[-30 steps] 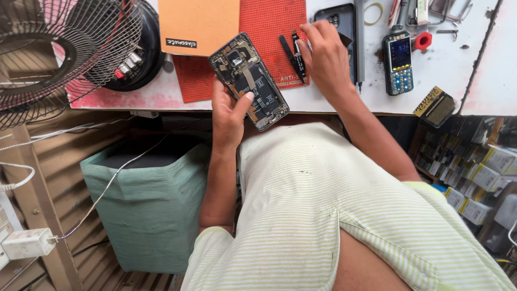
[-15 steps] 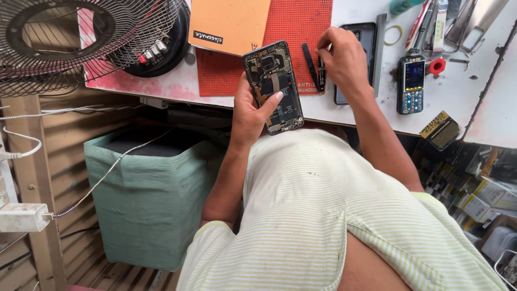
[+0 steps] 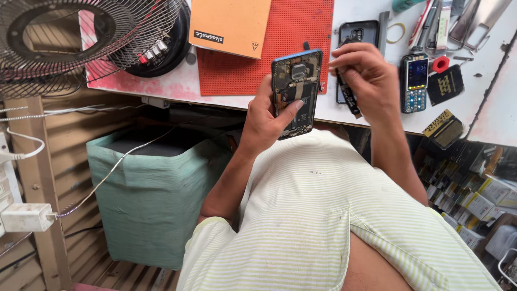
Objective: The person repairs a smartphone at a workbench. They use a screwdriver to unscrew and pry open the phone's back cover, work on the internal components, lift the midframe with a pry tool, and then hold and press the disassembled phone while checking its parts.
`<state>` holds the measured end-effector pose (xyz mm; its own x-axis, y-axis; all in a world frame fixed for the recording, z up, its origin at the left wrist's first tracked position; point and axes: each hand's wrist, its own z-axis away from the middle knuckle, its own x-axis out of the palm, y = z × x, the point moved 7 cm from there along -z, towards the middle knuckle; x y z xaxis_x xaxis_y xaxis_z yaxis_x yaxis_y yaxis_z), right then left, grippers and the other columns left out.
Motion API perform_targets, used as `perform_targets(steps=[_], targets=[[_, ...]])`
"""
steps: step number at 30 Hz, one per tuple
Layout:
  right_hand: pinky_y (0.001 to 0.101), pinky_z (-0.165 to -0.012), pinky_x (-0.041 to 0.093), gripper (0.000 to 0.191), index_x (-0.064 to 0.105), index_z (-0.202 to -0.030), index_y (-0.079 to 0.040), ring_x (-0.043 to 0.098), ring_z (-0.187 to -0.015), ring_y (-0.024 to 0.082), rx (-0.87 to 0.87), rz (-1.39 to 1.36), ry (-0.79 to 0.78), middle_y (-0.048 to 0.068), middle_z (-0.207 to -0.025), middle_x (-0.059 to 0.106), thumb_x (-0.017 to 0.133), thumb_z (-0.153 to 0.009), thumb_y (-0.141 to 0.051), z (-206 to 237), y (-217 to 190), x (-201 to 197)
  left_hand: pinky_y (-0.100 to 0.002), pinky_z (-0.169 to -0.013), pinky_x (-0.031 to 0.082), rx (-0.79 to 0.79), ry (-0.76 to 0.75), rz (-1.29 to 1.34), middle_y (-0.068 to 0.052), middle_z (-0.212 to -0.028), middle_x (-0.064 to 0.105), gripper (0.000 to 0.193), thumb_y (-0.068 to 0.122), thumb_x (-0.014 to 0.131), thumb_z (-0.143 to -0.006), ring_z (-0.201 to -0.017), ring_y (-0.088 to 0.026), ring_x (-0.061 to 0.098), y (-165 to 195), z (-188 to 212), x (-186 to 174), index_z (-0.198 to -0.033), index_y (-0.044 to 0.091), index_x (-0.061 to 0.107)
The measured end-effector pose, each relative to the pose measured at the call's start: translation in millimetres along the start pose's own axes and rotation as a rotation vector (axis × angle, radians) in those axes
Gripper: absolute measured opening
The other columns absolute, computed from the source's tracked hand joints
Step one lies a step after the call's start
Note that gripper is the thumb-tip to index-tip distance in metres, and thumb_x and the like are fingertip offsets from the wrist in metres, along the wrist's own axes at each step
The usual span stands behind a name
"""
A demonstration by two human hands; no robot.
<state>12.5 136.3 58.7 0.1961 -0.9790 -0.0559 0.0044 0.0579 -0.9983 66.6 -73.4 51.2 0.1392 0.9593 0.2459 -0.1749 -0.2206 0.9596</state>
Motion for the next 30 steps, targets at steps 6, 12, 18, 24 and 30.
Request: perform_targets(steps=[6, 12, 18, 24, 30], targets=[[0.0277, -0.091, 0.055, 0.031, 0.071, -0.102, 0.009, 0.063, -0.100, 0.017, 0.158, -0.531, 0.054, 0.014, -0.129, 0.061, 0.043, -0.091, 0.010, 17.2, 15.9, 8.4, -0.028, -0.084, 0.061, 0.040, -0.075, -0.278, -0.010, -0.104, 0.077, 0.043, 0.005, 0.072, -0.099, -0.096, -0.013, 0.076, 22.1, 4.6, 16.3, -0.135, 0.004, 0.050], [0.0251, -0.101, 0.054, 0.023, 0.066, -0.114, 0.010, 0.061, -0.113, 0.011, 0.157, -0.401, 0.086, 0.009, -0.134, 0.052, 0.064, -0.091, 0.013, 44.6, -7.8, 17.4, -0.032, -0.078, 0.062, 0.021, -0.140, -0.335, -0.012, -0.098, 0.076, 0.045, 0.009, 0.073, -0.100, -0.090, -0.019, 0.080, 25.5, 9.2, 29.5, -0.137, 0.007, 0.048], [0.0206, -0.096, 0.055, 0.018, 0.066, -0.112, 0.010, 0.063, -0.108, 0.007, 0.114, -0.284, 0.101, 0.007, -0.133, 0.054, 0.073, -0.095, 0.014, 48.9, -18.4, 20.4, -0.038, -0.074, 0.061, 0.033, -0.171, -0.438, -0.014, -0.097, 0.075, 0.053, 0.008, 0.070, -0.101, -0.093, -0.032, 0.080, 29.8, 16.3, 42.5, -0.147, 0.010, 0.044], [0.0261, -0.090, 0.062, 0.026, 0.068, -0.116, 0.005, 0.068, -0.104, 0.013, 0.126, -0.572, 0.099, 0.009, -0.133, 0.055, 0.077, -0.092, 0.003, 55.0, -1.6, 16.6, -0.037, -0.078, 0.062, 0.233, -0.222, -0.549, -0.018, -0.119, 0.073, 0.056, 0.007, 0.067, -0.107, -0.099, -0.032, 0.076, 54.8, 23.0, 55.2, -0.154, 0.014, 0.038], [0.0238, -0.092, 0.061, 0.030, 0.068, -0.115, 0.006, 0.066, -0.102, 0.012, 0.009, -0.638, 0.022, 0.012, -0.129, 0.055, 0.084, -0.092, -0.004, 59.1, 7.9, 10.8, -0.033, -0.074, 0.060, 0.341, -0.273, -0.616, -0.015, -0.119, 0.072, 0.064, 0.003, 0.066, -0.107, -0.087, -0.024, 0.075, 69.7, 26.5, 62.0, -0.159, 0.014, 0.030]])
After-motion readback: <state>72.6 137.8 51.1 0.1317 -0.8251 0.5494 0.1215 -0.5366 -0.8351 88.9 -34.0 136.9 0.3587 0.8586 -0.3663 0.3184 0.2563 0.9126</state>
